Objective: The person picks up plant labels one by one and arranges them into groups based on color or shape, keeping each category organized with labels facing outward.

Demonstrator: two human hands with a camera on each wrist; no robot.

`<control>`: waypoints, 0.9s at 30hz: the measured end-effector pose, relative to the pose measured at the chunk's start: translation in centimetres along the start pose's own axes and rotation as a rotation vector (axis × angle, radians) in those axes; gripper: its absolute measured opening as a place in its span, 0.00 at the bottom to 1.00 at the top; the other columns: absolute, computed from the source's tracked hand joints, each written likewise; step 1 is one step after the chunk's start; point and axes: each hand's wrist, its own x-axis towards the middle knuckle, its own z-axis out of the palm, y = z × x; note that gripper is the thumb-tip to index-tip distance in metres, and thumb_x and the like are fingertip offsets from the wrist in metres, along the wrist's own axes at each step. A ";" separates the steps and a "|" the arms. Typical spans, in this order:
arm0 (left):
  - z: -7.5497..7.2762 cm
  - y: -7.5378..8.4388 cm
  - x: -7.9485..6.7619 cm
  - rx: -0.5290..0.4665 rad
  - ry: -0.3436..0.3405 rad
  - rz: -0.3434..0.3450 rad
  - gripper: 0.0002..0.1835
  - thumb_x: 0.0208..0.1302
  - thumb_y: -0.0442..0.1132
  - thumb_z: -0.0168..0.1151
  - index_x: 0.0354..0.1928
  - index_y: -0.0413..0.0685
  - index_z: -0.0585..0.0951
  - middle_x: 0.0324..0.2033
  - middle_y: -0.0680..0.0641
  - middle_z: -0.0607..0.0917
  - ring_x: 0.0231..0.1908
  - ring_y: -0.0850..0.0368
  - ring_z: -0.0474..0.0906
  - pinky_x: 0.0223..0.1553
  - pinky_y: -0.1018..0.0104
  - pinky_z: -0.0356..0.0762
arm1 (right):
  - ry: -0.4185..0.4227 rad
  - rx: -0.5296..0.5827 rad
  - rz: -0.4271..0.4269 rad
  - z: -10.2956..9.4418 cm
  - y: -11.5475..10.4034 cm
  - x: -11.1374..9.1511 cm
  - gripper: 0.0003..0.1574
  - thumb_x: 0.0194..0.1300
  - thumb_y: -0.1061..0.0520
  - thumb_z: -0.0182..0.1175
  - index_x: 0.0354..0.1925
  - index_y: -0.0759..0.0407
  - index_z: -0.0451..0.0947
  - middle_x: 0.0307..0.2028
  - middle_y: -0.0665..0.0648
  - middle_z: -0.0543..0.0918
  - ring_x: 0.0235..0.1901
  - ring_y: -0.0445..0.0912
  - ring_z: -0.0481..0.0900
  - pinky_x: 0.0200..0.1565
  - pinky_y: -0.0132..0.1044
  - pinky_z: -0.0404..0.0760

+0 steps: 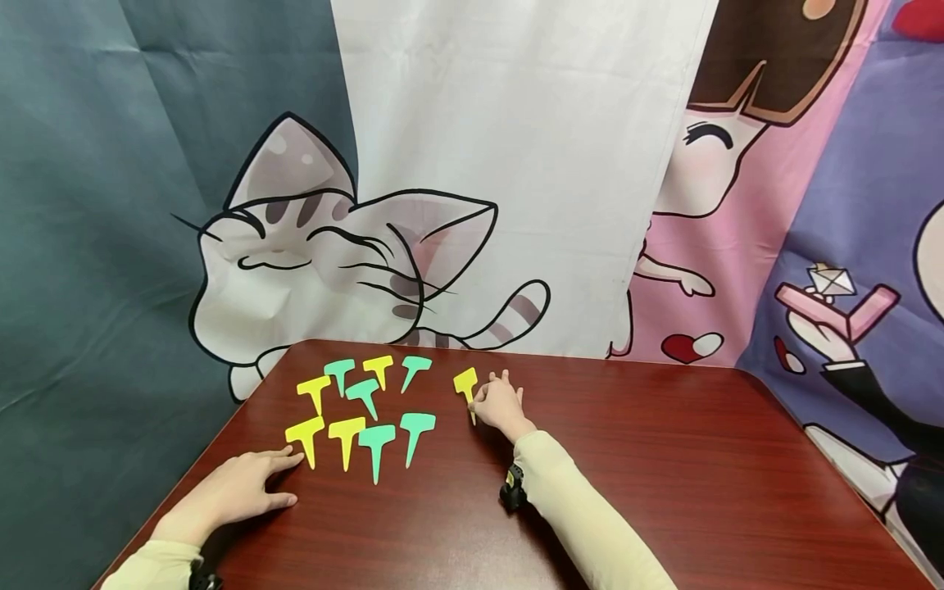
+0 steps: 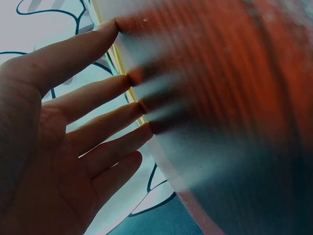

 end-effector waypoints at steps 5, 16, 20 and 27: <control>-0.1 0.1 0.0 -0.004 -0.001 0.001 0.36 0.48 0.57 0.70 0.57 0.45 0.79 0.57 0.36 0.78 0.55 0.36 0.75 0.49 0.42 0.74 | 0.012 -0.004 0.015 -1.0 1.2 -0.5 0.13 0.57 0.54 0.66 0.18 0.53 0.80 0.67 0.66 0.65 0.73 0.61 0.44 0.66 0.69 0.45; 0.1 0.0 -0.1 -0.008 0.002 0.001 0.36 0.48 0.57 0.69 0.58 0.46 0.78 0.57 0.37 0.78 0.55 0.36 0.75 0.50 0.41 0.74 | 0.042 -0.030 0.044 -3.4 3.8 -1.4 0.11 0.56 0.55 0.66 0.19 0.55 0.80 0.67 0.68 0.64 0.73 0.62 0.43 0.65 0.70 0.43; 0.2 -0.1 -0.1 -0.013 0.002 -0.008 0.36 0.48 0.56 0.70 0.58 0.46 0.78 0.57 0.37 0.78 0.56 0.36 0.75 0.51 0.41 0.74 | 0.046 -0.053 0.063 -4.1 5.0 -1.4 0.11 0.56 0.55 0.65 0.20 0.56 0.81 0.67 0.69 0.63 0.73 0.63 0.42 0.64 0.71 0.43; 0.0 0.0 0.0 -0.005 -0.005 0.001 0.36 0.48 0.58 0.69 0.58 0.45 0.78 0.57 0.36 0.78 0.55 0.35 0.75 0.50 0.41 0.74 | 0.040 -0.081 0.092 -5.3 6.3 -1.6 0.11 0.56 0.55 0.65 0.20 0.56 0.81 0.67 0.69 0.63 0.73 0.63 0.41 0.64 0.72 0.43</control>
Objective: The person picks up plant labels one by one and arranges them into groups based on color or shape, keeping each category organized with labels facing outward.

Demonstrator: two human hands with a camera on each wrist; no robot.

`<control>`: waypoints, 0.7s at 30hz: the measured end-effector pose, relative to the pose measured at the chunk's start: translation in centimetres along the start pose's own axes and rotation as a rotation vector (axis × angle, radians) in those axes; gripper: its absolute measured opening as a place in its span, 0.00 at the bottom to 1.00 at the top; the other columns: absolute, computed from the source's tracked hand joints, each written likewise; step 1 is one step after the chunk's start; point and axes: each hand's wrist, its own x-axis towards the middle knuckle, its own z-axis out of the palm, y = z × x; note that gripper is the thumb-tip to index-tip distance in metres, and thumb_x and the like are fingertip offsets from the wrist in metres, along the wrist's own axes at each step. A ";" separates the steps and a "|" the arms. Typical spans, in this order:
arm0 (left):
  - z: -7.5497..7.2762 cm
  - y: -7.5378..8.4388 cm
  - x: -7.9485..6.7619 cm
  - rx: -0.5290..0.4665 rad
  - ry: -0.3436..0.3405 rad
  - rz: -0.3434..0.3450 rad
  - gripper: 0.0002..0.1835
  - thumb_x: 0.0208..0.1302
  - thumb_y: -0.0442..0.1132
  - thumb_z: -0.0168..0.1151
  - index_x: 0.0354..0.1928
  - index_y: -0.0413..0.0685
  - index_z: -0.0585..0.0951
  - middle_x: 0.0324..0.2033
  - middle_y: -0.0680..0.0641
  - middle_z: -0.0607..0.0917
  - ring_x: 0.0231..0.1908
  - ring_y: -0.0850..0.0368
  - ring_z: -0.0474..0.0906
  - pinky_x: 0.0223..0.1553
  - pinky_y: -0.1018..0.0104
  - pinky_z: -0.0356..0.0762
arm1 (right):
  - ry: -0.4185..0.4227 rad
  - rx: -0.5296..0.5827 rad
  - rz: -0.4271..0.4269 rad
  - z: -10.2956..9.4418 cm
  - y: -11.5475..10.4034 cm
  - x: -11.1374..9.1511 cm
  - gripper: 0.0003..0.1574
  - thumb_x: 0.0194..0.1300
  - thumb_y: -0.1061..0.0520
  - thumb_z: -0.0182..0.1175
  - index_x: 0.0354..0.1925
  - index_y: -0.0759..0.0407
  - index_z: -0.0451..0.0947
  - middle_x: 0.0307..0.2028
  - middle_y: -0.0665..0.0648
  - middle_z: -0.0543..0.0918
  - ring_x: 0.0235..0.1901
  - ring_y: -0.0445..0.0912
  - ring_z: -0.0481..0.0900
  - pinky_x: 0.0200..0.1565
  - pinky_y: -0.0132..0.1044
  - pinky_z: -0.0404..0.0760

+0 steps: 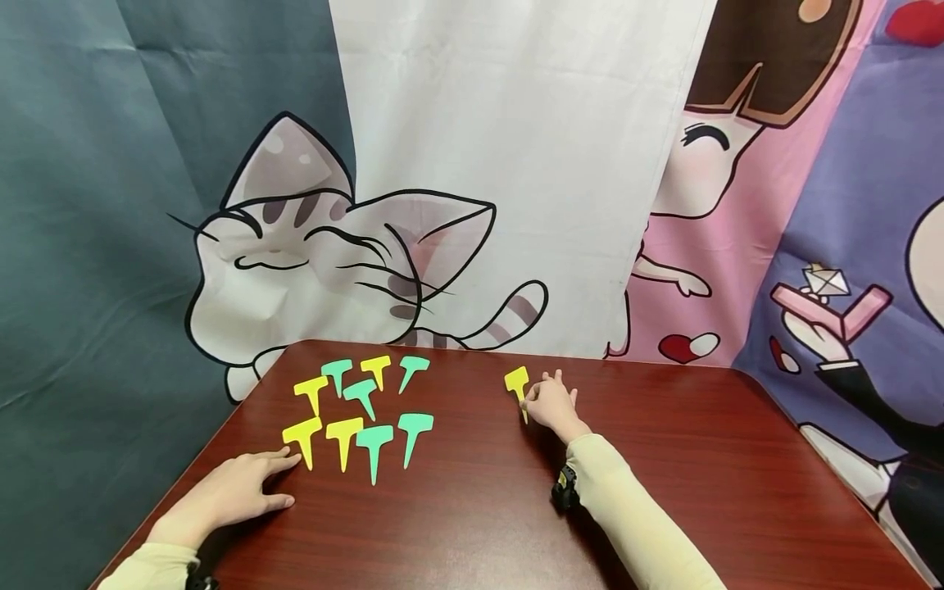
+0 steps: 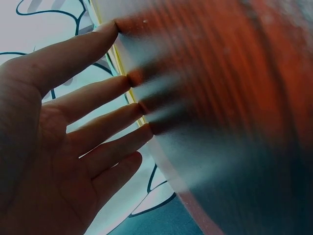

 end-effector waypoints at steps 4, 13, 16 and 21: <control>0.0 0.0 0.1 0.000 -0.001 0.003 0.36 0.48 0.57 0.70 0.58 0.45 0.78 0.57 0.35 0.78 0.55 0.35 0.75 0.50 0.41 0.74 | 0.005 -0.014 0.004 -0.5 0.4 -0.1 0.11 0.57 0.55 0.65 0.20 0.56 0.81 0.67 0.70 0.63 0.72 0.64 0.41 0.64 0.73 0.43; 0.1 -0.1 0.0 -0.004 0.003 -0.004 0.36 0.48 0.57 0.70 0.58 0.45 0.78 0.57 0.36 0.78 0.55 0.37 0.75 0.50 0.42 0.74 | 0.017 -0.017 0.012 -1.2 1.8 -0.1 0.13 0.57 0.55 0.64 0.18 0.56 0.79 0.66 0.70 0.64 0.72 0.65 0.41 0.63 0.73 0.42; 0.1 -0.1 0.0 -0.007 0.002 -0.004 0.36 0.48 0.57 0.70 0.57 0.45 0.79 0.57 0.36 0.78 0.55 0.36 0.75 0.49 0.42 0.74 | 0.018 -0.018 0.016 -1.4 2.3 -0.1 0.13 0.57 0.55 0.64 0.19 0.57 0.80 0.66 0.71 0.65 0.72 0.65 0.41 0.63 0.74 0.43; 0.1 -0.1 0.0 -0.016 -0.002 -0.019 0.36 0.48 0.57 0.70 0.58 0.45 0.78 0.57 0.36 0.78 0.55 0.37 0.75 0.49 0.43 0.75 | 0.019 -0.031 0.023 -1.9 3.1 -0.2 0.12 0.57 0.54 0.64 0.20 0.57 0.80 0.65 0.71 0.65 0.71 0.67 0.42 0.62 0.75 0.44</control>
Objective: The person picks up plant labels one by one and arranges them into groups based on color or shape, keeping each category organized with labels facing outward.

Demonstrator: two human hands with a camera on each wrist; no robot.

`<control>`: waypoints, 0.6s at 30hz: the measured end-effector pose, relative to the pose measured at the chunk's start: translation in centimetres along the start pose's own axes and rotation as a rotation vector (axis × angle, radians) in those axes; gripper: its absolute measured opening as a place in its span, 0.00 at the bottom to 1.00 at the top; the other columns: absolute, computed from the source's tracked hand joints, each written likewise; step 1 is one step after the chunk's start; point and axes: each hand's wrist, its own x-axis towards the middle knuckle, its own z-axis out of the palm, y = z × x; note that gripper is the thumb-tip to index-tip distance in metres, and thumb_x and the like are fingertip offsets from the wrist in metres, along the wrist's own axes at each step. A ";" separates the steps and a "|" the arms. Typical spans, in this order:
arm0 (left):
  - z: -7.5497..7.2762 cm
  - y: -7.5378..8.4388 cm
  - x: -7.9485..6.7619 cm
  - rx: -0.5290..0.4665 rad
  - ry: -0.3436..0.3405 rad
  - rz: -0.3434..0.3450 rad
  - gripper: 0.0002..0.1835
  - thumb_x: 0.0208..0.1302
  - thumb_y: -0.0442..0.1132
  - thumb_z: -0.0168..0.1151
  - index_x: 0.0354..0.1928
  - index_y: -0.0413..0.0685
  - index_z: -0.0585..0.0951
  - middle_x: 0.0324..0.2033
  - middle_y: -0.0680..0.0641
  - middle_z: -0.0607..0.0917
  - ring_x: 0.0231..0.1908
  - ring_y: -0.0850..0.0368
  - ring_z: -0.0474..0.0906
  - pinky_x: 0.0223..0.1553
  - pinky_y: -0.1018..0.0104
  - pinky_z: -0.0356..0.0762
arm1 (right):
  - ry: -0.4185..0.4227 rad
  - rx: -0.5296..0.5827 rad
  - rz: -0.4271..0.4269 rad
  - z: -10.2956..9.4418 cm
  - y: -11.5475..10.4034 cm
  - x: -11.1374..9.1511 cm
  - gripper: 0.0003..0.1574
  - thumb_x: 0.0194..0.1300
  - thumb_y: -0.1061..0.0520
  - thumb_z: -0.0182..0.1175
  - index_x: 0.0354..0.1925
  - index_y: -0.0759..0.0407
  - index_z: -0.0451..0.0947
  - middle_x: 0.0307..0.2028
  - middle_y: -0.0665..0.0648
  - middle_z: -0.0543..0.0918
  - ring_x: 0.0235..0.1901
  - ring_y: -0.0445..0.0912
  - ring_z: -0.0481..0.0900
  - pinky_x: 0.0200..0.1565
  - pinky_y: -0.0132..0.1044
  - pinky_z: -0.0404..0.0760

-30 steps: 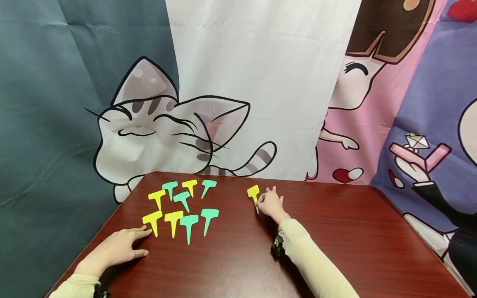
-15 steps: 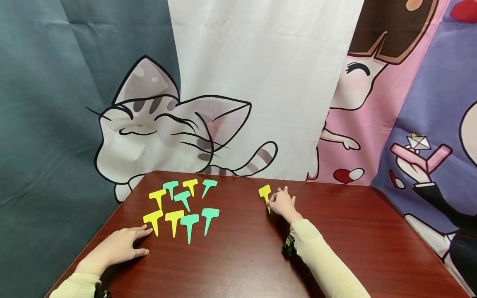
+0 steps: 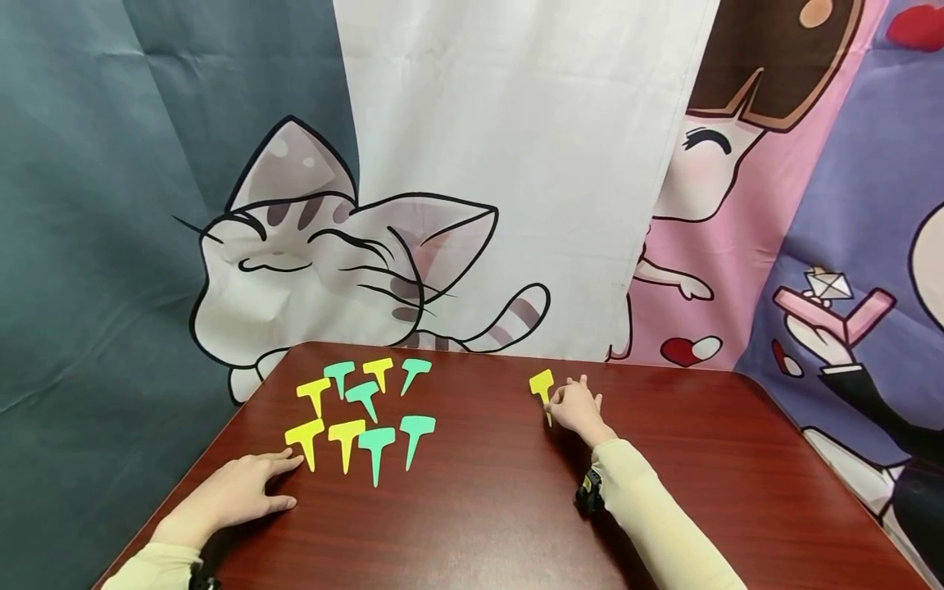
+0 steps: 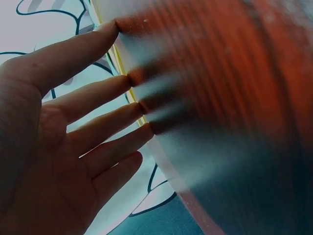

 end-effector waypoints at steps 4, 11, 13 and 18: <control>0.0 0.0 0.0 0.001 -0.001 0.008 0.36 0.48 0.57 0.70 0.58 0.44 0.78 0.56 0.35 0.78 0.55 0.36 0.75 0.49 0.42 0.75 | 0.009 -0.010 0.005 -0.1 0.9 0.0 0.12 0.56 0.54 0.64 0.20 0.57 0.78 0.65 0.72 0.65 0.71 0.68 0.44 0.61 0.75 0.44; 0.0 0.1 0.0 0.004 -0.002 0.001 0.36 0.48 0.57 0.70 0.58 0.45 0.79 0.56 0.36 0.78 0.56 0.37 0.75 0.50 0.42 0.74 | 0.011 -0.011 0.012 -0.5 2.1 -0.1 0.13 0.56 0.54 0.63 0.19 0.57 0.78 0.65 0.72 0.66 0.71 0.69 0.44 0.61 0.75 0.44; -0.1 0.1 -0.1 0.007 -0.003 0.008 0.36 0.48 0.57 0.70 0.57 0.45 0.79 0.56 0.36 0.78 0.55 0.36 0.75 0.50 0.42 0.74 | 0.013 -0.009 0.014 -0.7 2.4 -0.2 0.13 0.56 0.54 0.63 0.18 0.57 0.78 0.65 0.72 0.66 0.71 0.69 0.44 0.61 0.75 0.44; 0.0 0.0 0.0 0.001 -0.006 0.006 0.36 0.48 0.57 0.70 0.57 0.45 0.79 0.56 0.36 0.78 0.55 0.36 0.75 0.50 0.42 0.74 | 0.010 -0.021 0.019 -1.2 3.2 -0.4 0.13 0.57 0.54 0.63 0.18 0.57 0.78 0.64 0.73 0.65 0.70 0.70 0.43 0.60 0.76 0.45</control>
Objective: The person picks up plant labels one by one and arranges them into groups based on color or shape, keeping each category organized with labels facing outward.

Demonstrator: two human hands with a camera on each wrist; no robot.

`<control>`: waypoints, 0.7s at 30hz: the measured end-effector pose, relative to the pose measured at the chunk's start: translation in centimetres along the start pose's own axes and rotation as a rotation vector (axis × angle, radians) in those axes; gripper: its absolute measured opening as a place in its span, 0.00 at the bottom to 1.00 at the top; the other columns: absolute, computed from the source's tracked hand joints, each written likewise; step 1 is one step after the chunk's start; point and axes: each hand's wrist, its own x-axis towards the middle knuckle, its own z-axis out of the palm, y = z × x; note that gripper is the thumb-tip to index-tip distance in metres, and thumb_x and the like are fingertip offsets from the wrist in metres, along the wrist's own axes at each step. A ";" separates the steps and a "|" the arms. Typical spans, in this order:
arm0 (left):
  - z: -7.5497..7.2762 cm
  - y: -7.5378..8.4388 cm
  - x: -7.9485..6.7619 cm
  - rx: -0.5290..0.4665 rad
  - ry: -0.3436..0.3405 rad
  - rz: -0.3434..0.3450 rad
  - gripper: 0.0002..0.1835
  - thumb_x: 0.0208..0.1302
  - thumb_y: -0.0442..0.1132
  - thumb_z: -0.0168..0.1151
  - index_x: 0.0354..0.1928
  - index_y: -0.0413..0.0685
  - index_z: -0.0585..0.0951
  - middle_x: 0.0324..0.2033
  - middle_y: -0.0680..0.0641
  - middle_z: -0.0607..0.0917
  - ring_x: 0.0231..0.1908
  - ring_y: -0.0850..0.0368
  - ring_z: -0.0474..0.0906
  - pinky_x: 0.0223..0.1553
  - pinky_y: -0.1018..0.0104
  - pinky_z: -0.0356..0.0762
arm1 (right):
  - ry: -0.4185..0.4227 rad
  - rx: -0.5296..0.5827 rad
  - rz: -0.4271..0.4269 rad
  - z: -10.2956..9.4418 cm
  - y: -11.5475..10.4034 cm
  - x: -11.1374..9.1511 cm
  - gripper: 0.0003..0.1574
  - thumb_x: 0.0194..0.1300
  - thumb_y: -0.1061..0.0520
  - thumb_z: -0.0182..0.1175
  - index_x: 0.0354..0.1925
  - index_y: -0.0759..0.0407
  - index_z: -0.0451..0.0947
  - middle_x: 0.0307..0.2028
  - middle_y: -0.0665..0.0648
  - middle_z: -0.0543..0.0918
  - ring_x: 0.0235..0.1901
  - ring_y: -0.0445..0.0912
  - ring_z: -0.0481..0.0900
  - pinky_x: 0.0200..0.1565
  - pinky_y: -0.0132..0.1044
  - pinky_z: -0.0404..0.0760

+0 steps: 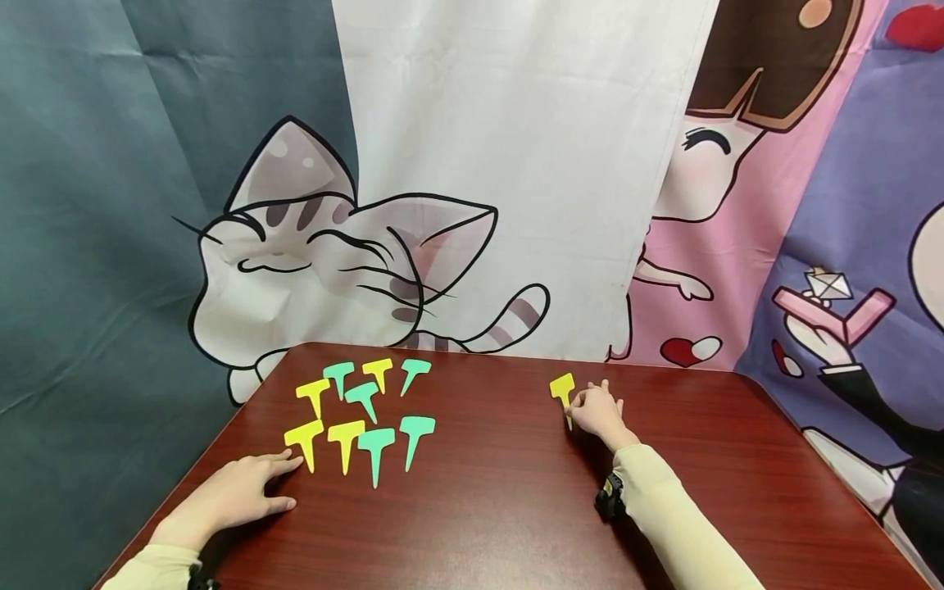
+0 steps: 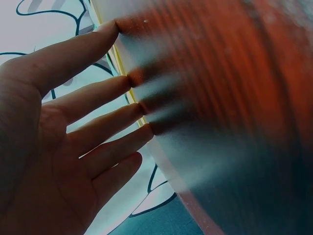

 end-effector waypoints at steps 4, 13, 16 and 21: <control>0.0 0.0 0.1 0.000 0.005 -0.005 0.36 0.48 0.57 0.70 0.57 0.44 0.79 0.56 0.36 0.78 0.55 0.36 0.75 0.50 0.42 0.74 | -0.007 0.006 0.006 -0.4 0.5 -0.2 0.13 0.57 0.55 0.63 0.19 0.58 0.78 0.64 0.73 0.65 0.70 0.70 0.43 0.60 0.76 0.45; 0.0 0.1 0.0 -0.001 0.002 -0.008 0.36 0.48 0.57 0.70 0.57 0.44 0.79 0.56 0.36 0.78 0.55 0.36 0.75 0.50 0.41 0.74 | -0.023 0.005 0.035 -1.3 2.2 -0.6 0.14 0.57 0.54 0.62 0.19 0.58 0.78 0.64 0.74 0.64 0.70 0.71 0.42 0.60 0.77 0.44; 0.0 0.1 0.0 -0.006 -0.003 -0.014 0.36 0.48 0.57 0.70 0.57 0.45 0.79 0.57 0.36 0.78 0.56 0.36 0.74 0.51 0.41 0.73 | -0.022 0.000 0.038 -1.6 2.8 -0.6 0.14 0.57 0.54 0.62 0.18 0.59 0.79 0.64 0.75 0.64 0.69 0.72 0.42 0.59 0.77 0.44; 0.1 -0.1 0.0 -0.010 -0.003 -0.006 0.36 0.47 0.57 0.70 0.57 0.45 0.79 0.57 0.36 0.78 0.55 0.36 0.74 0.50 0.41 0.73 | -0.023 0.000 0.050 -2.0 3.7 -0.8 0.14 0.57 0.54 0.62 0.19 0.59 0.79 0.64 0.75 0.63 0.69 0.72 0.42 0.59 0.78 0.44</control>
